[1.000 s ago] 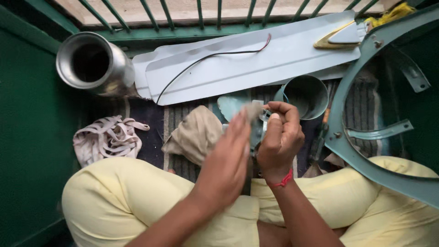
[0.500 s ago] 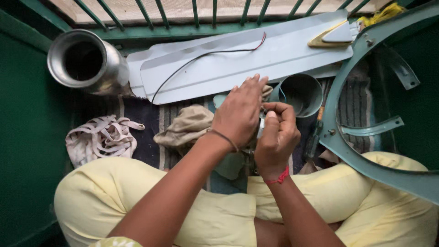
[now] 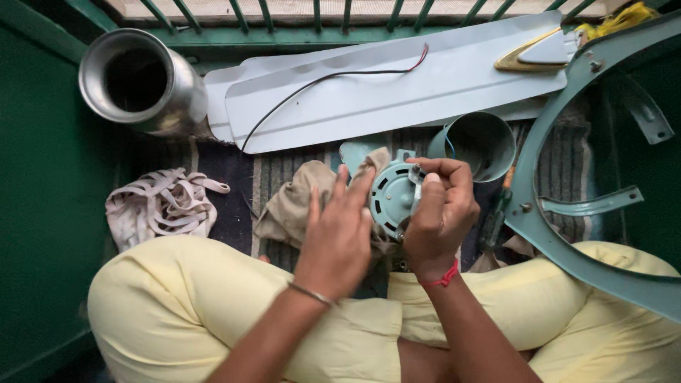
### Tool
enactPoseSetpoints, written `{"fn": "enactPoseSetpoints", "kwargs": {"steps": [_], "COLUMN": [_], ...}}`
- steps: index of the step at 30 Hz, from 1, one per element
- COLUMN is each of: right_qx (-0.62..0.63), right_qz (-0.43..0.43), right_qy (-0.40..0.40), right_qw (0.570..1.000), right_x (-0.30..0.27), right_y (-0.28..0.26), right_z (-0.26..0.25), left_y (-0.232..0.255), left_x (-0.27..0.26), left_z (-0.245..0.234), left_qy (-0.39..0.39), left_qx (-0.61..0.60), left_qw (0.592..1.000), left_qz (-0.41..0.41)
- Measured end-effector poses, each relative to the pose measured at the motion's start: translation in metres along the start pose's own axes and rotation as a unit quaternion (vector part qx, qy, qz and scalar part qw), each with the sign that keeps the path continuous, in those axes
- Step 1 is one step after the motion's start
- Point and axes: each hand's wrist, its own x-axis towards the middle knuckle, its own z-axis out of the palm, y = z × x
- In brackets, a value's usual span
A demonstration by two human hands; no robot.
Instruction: The person sits on a mat and works on a ceiling fan motor, stripping and twisting wires, then wiping the motor housing with a cloth. The person handles the motor and wires throughout the clip.
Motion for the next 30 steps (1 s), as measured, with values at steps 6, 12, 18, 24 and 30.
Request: {"fn": "enactPoseSetpoints", "kwargs": {"steps": [6, 12, 18, 24, 30], "right_qx": [-0.018, -0.036, -0.011, -0.274, -0.192], "right_qz": [-0.023, -0.052, -0.019, -0.212, -0.077], "right_qy": [-0.023, -0.063, -0.055, 0.007, -0.12], "right_qw": [0.999, 0.996, 0.998, 0.938, 0.971], "right_x": [0.006, 0.008, 0.01, -0.004, -0.005], "right_y": [-0.003, -0.004, -0.011, -0.041, -0.044], "right_z": [-0.002, -0.008, -0.003, -0.01, -0.003], "left_y": [-0.023, -0.025, -0.004, -0.001, 0.007], "left_x": [0.076, 0.037, -0.013, 0.021, 0.056], "left_z": [-0.013, -0.022, -0.053, -0.078, -0.072], "left_qy": [-0.129, -0.092, -0.078, 0.177, 0.157], "left_qx": [-0.193, -0.093, -0.027, -0.191, -0.206], "left_qw": [0.973, 0.991, 0.996, 0.957, 0.965], "left_qz": [-0.005, -0.001, 0.028, -0.131, -0.044]}}
